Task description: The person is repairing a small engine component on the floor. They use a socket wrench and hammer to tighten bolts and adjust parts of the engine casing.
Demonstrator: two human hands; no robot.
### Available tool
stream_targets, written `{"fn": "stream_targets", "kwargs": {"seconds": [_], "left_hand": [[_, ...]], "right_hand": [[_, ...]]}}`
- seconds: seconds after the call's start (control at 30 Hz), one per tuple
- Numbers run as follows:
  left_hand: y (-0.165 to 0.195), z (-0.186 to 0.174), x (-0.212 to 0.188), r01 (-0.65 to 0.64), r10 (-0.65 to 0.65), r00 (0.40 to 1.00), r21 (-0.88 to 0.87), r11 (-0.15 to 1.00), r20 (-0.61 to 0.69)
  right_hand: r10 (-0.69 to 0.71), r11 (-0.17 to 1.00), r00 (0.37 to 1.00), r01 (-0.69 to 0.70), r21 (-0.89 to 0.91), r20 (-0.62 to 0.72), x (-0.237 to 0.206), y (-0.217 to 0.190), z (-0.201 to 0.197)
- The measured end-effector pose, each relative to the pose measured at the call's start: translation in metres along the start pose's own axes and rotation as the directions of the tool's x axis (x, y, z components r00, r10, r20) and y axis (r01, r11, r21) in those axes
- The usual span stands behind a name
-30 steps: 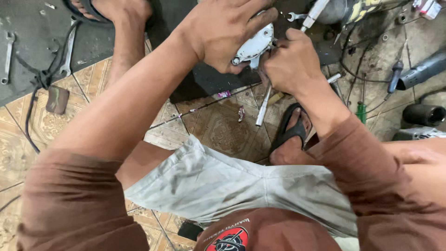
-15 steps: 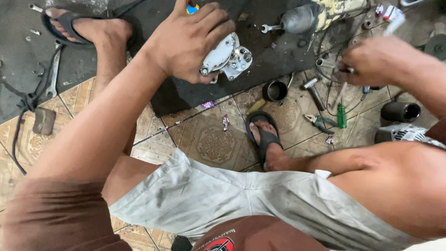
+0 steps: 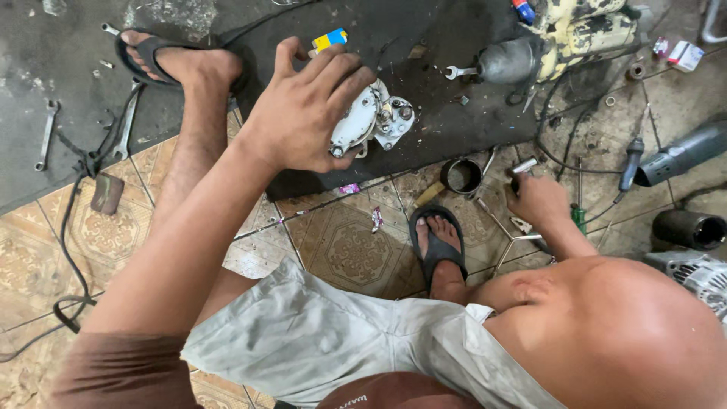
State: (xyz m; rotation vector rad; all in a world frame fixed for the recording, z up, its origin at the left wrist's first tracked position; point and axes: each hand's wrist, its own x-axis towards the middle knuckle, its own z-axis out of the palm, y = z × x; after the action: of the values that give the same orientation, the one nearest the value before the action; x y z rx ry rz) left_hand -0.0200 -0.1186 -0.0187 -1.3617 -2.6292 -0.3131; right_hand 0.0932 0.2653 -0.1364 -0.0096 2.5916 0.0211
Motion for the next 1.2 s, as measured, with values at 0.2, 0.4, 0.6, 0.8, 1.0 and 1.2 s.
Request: {"fn": "stream_targets", "kwargs": {"seconds": [0.2, 0.4, 0.6, 0.8, 1.0, 1.2], "left_hand": [[0.001, 0.001, 0.001, -0.018, 0.017, 1.0, -0.037, 0.999, -0.021], [-0.003, 0.003, 0.001, -0.032, 0.03, 0.998, -0.032, 0.999, -0.05], [-0.005, 0.005, 0.003, -0.066, 0.064, 0.994, -0.011, 0.998, -0.091], [-0.004, 0.003, 0.002, -0.063, 0.064, 0.991, 0.016, 0.998, -0.116], [-0.006, 0.003, -0.001, -0.055, 0.057, 0.988, 0.016, 0.998, -0.141], [-0.005, 0.006, 0.001, -0.074, 0.073, 0.989, -0.003, 0.997, -0.13]], "right_hand": [[-0.382, 0.924, 0.881, 0.359, -0.131, -0.279, 0.017, -0.021, -0.004], [-0.615, 0.755, 0.779, 0.54, -0.371, -0.118, 0.016, 0.001, -0.013], [-0.449, 0.891, 0.874, 0.423, -0.164, -0.185, 0.004, 0.042, -0.084], [-0.585, 0.788, 0.708, 0.611, -0.073, -0.395, -0.003, 0.007, -0.201], [-0.299, 0.796, 0.754, 0.535, 0.282, -0.585, -0.023, -0.072, -0.211], [-0.135, -0.065, 0.934, 0.325, 0.944, -0.331, -0.022, -0.092, -0.134]]}}
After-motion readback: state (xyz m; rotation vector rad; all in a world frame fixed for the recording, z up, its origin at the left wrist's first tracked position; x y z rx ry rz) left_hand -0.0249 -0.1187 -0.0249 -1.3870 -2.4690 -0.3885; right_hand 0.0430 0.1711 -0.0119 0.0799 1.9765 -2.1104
